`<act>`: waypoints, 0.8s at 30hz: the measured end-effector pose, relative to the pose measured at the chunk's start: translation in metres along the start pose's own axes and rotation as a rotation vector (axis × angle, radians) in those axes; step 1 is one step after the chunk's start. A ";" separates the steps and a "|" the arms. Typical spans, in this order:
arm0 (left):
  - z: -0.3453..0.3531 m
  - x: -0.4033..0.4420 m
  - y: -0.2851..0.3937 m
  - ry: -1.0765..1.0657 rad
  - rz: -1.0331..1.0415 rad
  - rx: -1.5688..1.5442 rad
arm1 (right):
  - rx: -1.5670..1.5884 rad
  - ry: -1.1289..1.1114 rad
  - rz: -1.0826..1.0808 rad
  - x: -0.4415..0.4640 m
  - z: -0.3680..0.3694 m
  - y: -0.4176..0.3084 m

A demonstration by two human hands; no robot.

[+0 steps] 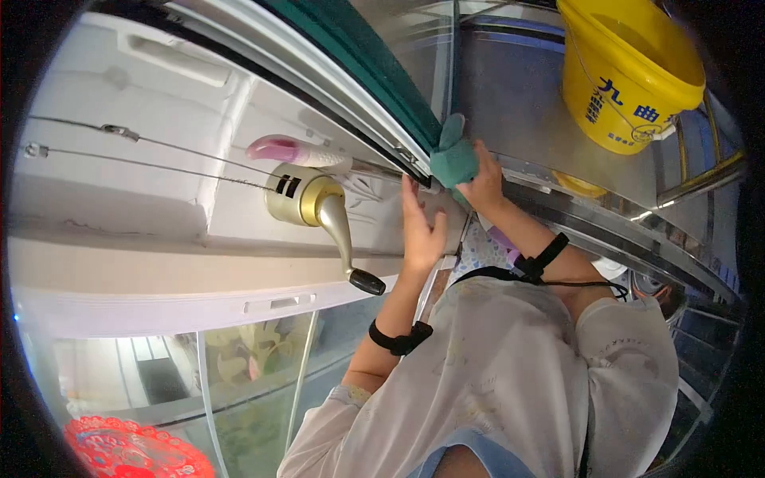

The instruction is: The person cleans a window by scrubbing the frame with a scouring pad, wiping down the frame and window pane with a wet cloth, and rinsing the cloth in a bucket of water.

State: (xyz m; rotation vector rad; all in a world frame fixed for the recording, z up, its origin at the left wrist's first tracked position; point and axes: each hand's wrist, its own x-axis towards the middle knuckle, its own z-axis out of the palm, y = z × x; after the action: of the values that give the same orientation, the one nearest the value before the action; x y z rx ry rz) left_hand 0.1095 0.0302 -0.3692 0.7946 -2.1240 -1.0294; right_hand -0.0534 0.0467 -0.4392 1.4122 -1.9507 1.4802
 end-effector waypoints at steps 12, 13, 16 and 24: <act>0.000 0.002 -0.004 0.070 0.009 -0.009 | 0.209 0.170 -0.199 0.137 -0.061 -0.094; -0.003 0.003 -0.005 0.025 -0.019 0.002 | 0.229 0.169 -0.223 0.150 -0.069 -0.103; -0.006 0.006 0.005 0.038 0.051 -0.041 | 0.261 0.231 -0.227 0.192 -0.087 -0.133; -0.019 -0.001 0.037 0.179 0.202 -0.225 | 0.281 0.283 -0.392 0.314 -0.146 -0.213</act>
State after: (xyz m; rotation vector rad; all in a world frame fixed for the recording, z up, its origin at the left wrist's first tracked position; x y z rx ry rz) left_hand 0.1157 0.0416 -0.3300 0.5305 -1.8550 -1.0270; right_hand -0.0649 0.0165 -0.0335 1.4911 -1.2512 1.6923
